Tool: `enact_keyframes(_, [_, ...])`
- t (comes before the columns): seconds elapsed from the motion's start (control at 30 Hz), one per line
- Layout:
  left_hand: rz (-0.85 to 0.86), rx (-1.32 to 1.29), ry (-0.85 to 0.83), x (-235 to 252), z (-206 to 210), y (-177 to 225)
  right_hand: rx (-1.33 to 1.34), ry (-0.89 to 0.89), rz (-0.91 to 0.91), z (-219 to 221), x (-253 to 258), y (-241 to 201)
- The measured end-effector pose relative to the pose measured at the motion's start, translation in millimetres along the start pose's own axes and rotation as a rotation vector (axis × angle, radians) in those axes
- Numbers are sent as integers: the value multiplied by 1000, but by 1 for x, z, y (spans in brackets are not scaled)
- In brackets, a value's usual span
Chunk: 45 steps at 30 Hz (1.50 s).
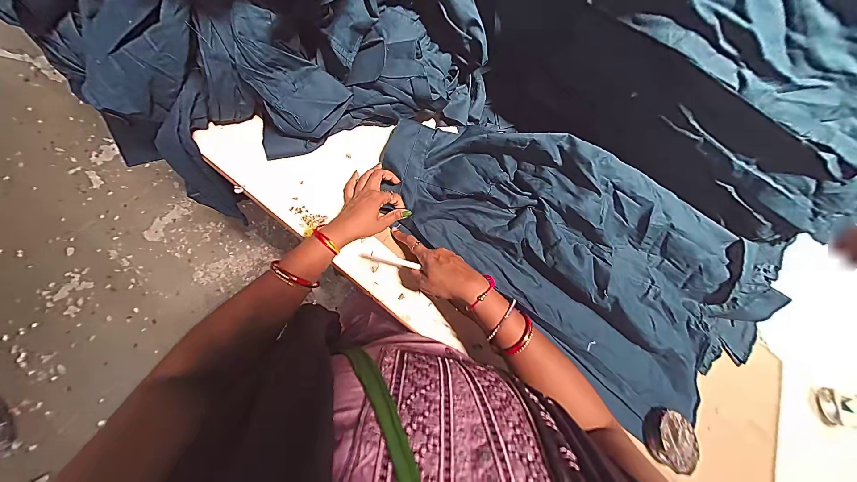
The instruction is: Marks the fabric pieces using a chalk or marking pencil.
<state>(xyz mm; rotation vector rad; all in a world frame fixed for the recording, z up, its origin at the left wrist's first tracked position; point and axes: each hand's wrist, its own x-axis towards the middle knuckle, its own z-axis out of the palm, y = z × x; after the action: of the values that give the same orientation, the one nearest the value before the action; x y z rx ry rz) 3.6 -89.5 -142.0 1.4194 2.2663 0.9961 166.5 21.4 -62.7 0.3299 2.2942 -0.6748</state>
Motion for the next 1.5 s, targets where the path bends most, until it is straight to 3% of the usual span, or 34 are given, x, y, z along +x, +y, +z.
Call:
enact_keyframes(0.2, [52,182,77,-8,13,4,87,-10,-55,-2,-6,8])
enact_keyframes(0.33, [45,240,107,-8,17,6,770,37,-473,12,-20,68])
enact_keyframes(0.43, [57,222,97,-5,17,6,1166,340,-579,28,-21,92])
enact_keyframes(0.47, [52,218,89,-2,18,5,1190,473,-587,34,-15,97])
enact_keyframes(0.6, [65,199,79,3,17,0,689,829,-563,48,12,101])
enact_keyframes(0.73, [91,207,86,1,18,-1,626,999,-689,54,31,96])
enact_keyframes(0.87, [81,198,76,2,17,0,571,1017,-752,57,40,96])
enact_keyframes(1.0, [82,189,86,2,18,0,323,1043,-692,57,40,90])
enact_keyframes(1.07, [91,186,93,2,18,-1,224,1091,-657,57,41,88])
enact_keyframes(1.13, [95,187,97,2,18,0,287,1189,-660,57,44,90])
enact_keyframes(1.3, [83,175,89,1,18,0,220,1192,-463,52,43,85])
enact_keyframes(1.37, [76,176,88,3,17,2,435,1206,-393,49,42,83])
enact_keyframes(1.47, [79,180,85,2,17,1,1301,1070,-421,38,13,90])
enact_keyframes(1.5, [84,179,92,3,17,0,1424,1018,-487,36,-3,97])
